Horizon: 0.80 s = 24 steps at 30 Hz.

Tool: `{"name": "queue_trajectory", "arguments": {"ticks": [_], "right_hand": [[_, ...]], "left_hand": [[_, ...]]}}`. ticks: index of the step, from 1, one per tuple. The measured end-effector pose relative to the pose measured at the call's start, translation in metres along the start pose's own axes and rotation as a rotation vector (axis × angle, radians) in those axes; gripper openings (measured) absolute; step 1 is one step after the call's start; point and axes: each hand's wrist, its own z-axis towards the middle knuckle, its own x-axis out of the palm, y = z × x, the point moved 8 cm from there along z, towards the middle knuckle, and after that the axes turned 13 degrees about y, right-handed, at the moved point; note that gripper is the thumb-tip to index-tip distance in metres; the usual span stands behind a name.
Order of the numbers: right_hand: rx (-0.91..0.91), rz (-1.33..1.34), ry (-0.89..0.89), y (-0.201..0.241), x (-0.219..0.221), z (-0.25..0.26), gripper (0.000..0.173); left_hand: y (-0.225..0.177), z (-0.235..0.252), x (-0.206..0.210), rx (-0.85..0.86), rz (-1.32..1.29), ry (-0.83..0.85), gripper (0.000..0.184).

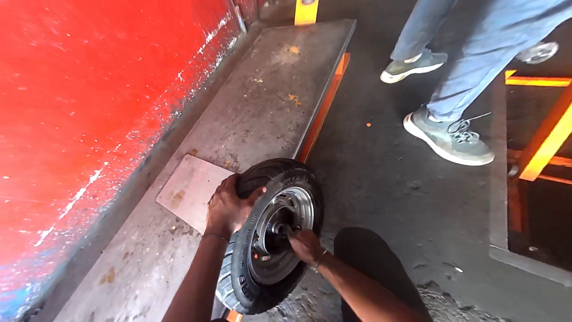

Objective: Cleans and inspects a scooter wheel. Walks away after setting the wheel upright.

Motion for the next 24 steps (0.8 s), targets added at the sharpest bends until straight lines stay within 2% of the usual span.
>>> {"name": "queue_trajectory", "arguments": {"ticks": [4,6,8,10,11,13,15,17,19,20,21,22,24], "right_hand": [[-0.201,-0.221,-0.42,-0.009,-0.045,0.0,0.044],[-0.201,-0.217,-0.462,-0.008,-0.043,0.001,0.047],[-0.031,-0.042,-0.352,-0.014,-0.025,0.008,0.051],[0.118,0.193,-0.142,-0.013,0.003,0.013,0.057],[0.157,0.311,-0.056,-0.01,0.017,0.014,0.059],[0.158,0.58,-0.018,-0.005,0.034,0.013,0.06],[0.131,0.882,-0.049,0.006,0.036,0.005,0.046],[0.128,1.292,0.031,0.023,0.047,-0.004,0.017],[0.11,1.63,0.183,0.034,0.061,-0.012,0.023],[0.1,1.612,0.181,0.032,0.063,-0.012,0.02],[0.096,1.473,0.112,0.025,0.06,-0.009,0.016],[0.101,1.255,0.038,0.018,0.053,-0.007,0.021],[0.114,0.764,-0.001,0.005,0.032,-0.004,0.045]], "left_hand": [[-0.001,0.002,0.0,0.012,-0.001,0.004,0.073],[0.0,0.001,0.002,0.029,-0.002,0.001,0.074],[-0.001,0.002,0.001,0.042,0.001,-0.013,0.074],[-0.001,0.003,0.0,0.041,0.004,-0.015,0.074],[-0.001,0.002,0.001,0.041,0.002,-0.013,0.074],[-0.002,0.002,0.0,0.048,-0.006,-0.013,0.074],[-0.002,0.003,-0.001,0.042,-0.008,-0.006,0.073],[-0.002,0.003,0.0,0.032,0.002,0.003,0.074],[-0.002,0.003,0.001,0.031,0.003,0.002,0.074],[-0.003,0.002,0.0,0.034,0.003,-0.001,0.074],[-0.003,0.002,0.0,0.037,-0.001,-0.006,0.074],[-0.004,0.001,0.0,0.04,-0.006,-0.012,0.073],[-0.003,-0.001,0.0,0.046,-0.007,-0.012,0.073]]}}
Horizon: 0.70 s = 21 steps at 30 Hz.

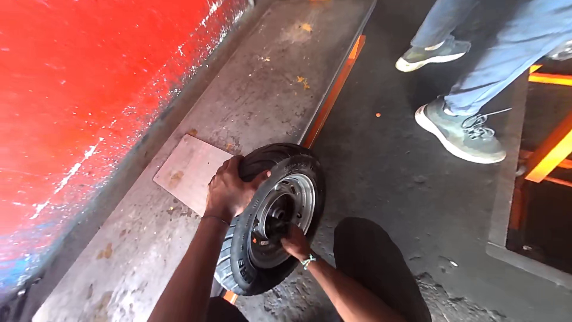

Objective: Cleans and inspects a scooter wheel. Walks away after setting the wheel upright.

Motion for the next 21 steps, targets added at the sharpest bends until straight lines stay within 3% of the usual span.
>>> {"name": "queue_trajectory", "arguments": {"ticks": [3,6,7,9,11,14,18,21], "right_hand": [[-0.013,-0.577,-0.089,0.011,-0.039,0.006,0.055],[-0.537,-0.805,-0.457,0.042,-0.064,0.0,0.049],[-0.644,-0.852,-0.492,0.045,-0.065,-0.001,0.047],[-0.516,-0.893,-0.351,0.041,-0.063,0.006,0.052],[-0.225,-0.809,-0.14,0.026,-0.054,0.015,0.063],[-0.005,-0.535,-0.007,-0.001,-0.025,0.024,0.068],[-0.007,-0.168,0.061,-0.003,0.005,0.014,0.053],[0.012,0.187,0.164,0.003,0.016,-0.002,0.029]], "left_hand": [[0.001,0.001,0.001,0.002,0.021,0.001,0.073],[0.001,0.002,0.0,0.012,0.014,0.004,0.073],[0.002,0.001,0.001,0.02,0.01,-0.001,0.073],[0.003,0.002,0.0,0.028,0.008,-0.012,0.074],[0.003,0.002,-0.001,0.026,0.003,-0.017,0.074],[0.003,0.003,-0.001,0.031,0.007,-0.018,0.074],[0.005,0.001,-0.001,0.025,0.007,-0.018,0.074],[0.002,0.003,-0.003,0.019,0.013,-0.01,0.073]]}}
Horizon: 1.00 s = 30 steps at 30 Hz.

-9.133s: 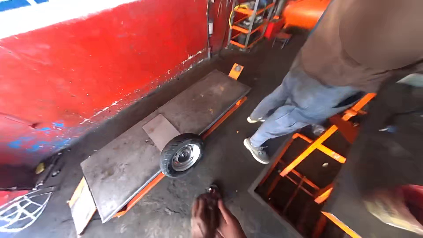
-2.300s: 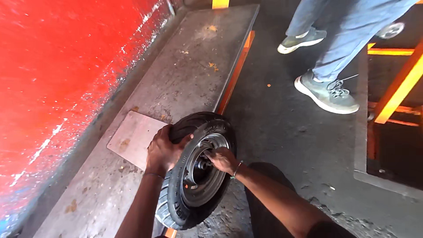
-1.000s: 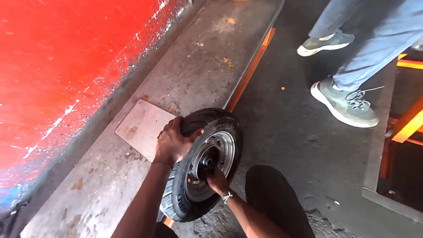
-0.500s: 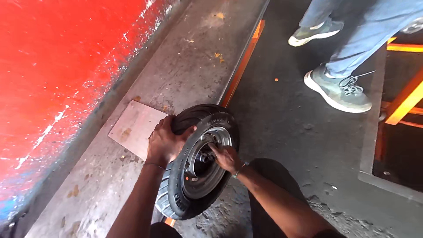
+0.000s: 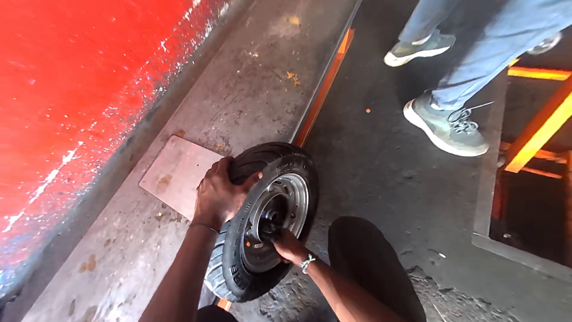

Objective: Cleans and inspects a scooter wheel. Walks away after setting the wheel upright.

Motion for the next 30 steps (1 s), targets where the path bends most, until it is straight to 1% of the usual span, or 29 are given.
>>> {"name": "queue_trajectory", "arguments": {"ticks": [1,2,3,4,7,8,9,10,11,12,14,15,16,18,19,20,21,22,23,24,26,27,28,29,30], "right_hand": [[0.021,0.178,0.071,-0.007,0.006,0.0,0.025],[0.056,0.291,0.126,-0.015,0.007,0.0,0.022],[0.08,0.284,0.136,-0.019,0.002,0.001,0.022],[0.08,0.159,0.096,-0.015,-0.011,0.003,0.025],[-0.007,-0.405,-0.124,0.018,-0.056,0.007,0.04],[-0.087,-0.583,-0.231,0.034,-0.065,0.003,0.042],[-0.245,-0.727,-0.373,0.051,-0.07,-0.004,0.043],[-0.456,-0.851,-0.508,0.063,-0.07,-0.012,0.043],[-0.601,-0.956,-0.578,0.065,-0.067,-0.016,0.045],[-0.555,-1.033,-0.529,0.056,-0.065,-0.014,0.048],[-0.151,-1.071,-0.261,0.031,-0.062,0.002,0.056],[-0.008,-1.016,-0.155,0.02,-0.055,0.008,0.061],[0.076,-0.925,-0.091,0.012,-0.045,0.012,0.067],[0.132,-0.703,-0.07,-0.001,-0.023,0.017,0.079],[0.113,-0.585,-0.089,-0.005,-0.015,0.018,0.082],[0.064,-0.458,-0.11,-0.003,-0.009,0.017,0.079],[0.007,-0.311,-0.123,0.002,-0.004,0.014,0.071],[-0.044,-0.136,-0.131,0.009,0.001,0.007,0.053],[-0.053,0.063,-0.112,0.012,0.008,0.002,0.03],[-0.037,0.316,-0.047,0.013,0.017,-0.001,0.015],[0.004,0.829,0.15,0.02,0.032,-0.005,0.036],[-0.001,0.949,0.195,0.022,0.036,-0.006,0.04],[-0.014,0.943,0.19,0.022,0.036,-0.005,0.036],[-0.034,0.84,0.145,0.021,0.032,-0.001,0.028],[-0.053,0.661,0.081,0.018,0.026,0.004,0.021]], "left_hand": [[0.0,0.0,0.0,-0.004,-0.003,-0.002,0.073],[0.0,-0.001,0.001,-0.008,-0.007,-0.004,0.073],[0.001,-0.002,0.001,-0.011,-0.009,-0.008,0.074],[0.001,-0.002,0.001,-0.013,-0.007,-0.01,0.074],[0.0,-0.003,0.0,-0.014,-0.016,-0.001,0.074],[0.0,-0.003,0.0,-0.013,-0.016,0.003,0.074],[0.0,-0.002,-0.001,-0.008,-0.018,0.002,0.073],[-0.001,-0.001,-0.002,-0.004,-0.023,0.005,0.073],[0.0,-0.002,-0.001,-0.001,-0.024,0.009,0.073],[0.0,-0.003,0.002,0.0,-0.021,0.012,0.072],[-0.001,-0.003,0.001,0.007,-0.012,0.01,0.072],[-0.001,-0.002,0.0,0.01,-0.008,0.01,0.073],[-0.001,-0.002,0.0,0.011,-0.005,0.015,0.074],[-0.001,0.0,0.003,0.003,-0.001,0.029,0.076],[-0.001,0.0,0.003,0.003,-0.002,0.029,0.076],[-0.002,0.001,0.002,0.003,0.0,0.026,0.076],[-0.003,0.002,0.002,0.001,0.004,0.026,0.077],[-0.003,0.002,0.002,-0.001,0.004,0.029,0.077],[-0.003,0.002,0.002,-0.003,0.004,0.032,0.076],[-0.003,0.002,0.002,-0.004,0.005,0.031,0.076],[-0.005,0.0,0.001,0.008,0.006,0.006,0.074],[-0.005,0.0,0.001,0.007,0.007,0.0,0.074],[-0.005,0.0,0.001,0.0,0.009,0.0,0.073],[-0.006,0.0,0.001,-0.005,0.007,0.003,0.072],[-0.006,0.0,0.001,-0.006,0.005,0.007,0.073]]}}
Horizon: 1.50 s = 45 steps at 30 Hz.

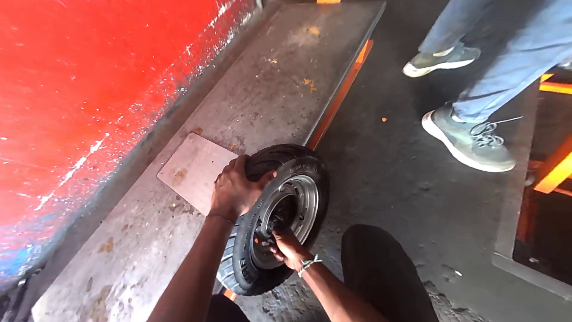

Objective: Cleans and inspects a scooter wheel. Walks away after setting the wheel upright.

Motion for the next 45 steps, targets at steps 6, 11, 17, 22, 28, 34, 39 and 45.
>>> {"name": "queue_trajectory", "arguments": {"ticks": [6,11,17,22,28,34,39,45], "right_hand": [[0.12,-1.336,-0.091,0.024,-0.059,0.0,0.056],[-0.347,-1.693,-0.365,0.094,-0.052,-0.008,0.044],[0.108,-1.513,-0.248,0.038,-0.052,0.007,0.051],[0.092,-0.781,-0.077,0.018,-0.021,0.002,0.026],[0.059,0.087,0.129,0.026,0.0,-0.023,0.023],[-0.2,-0.347,0.096,0.034,-0.046,-0.105,0.027],[-0.536,-0.183,0.096,0.056,-0.085,-0.175,0.024],[-0.416,0.287,-0.001,0.028,-0.082,-0.174,0.031]], "left_hand": [[0.003,0.0,0.002,-0.015,0.0,0.004,0.074],[0.003,-0.002,0.0,-0.014,0.002,0.013,0.073],[0.004,-0.001,0.0,0.018,0.002,0.002,0.075],[0.003,0.002,0.001,0.02,0.027,0.005,0.077],[0.001,0.002,0.002,-0.023,0.025,0.028,0.076],[0.002,-0.001,0.001,-0.037,0.025,0.05,0.079],[0.0,-0.001,0.0,-0.02,0.004,0.05,0.077],[0.0,-0.002,0.001,-0.017,-0.001,0.074,0.078]]}}
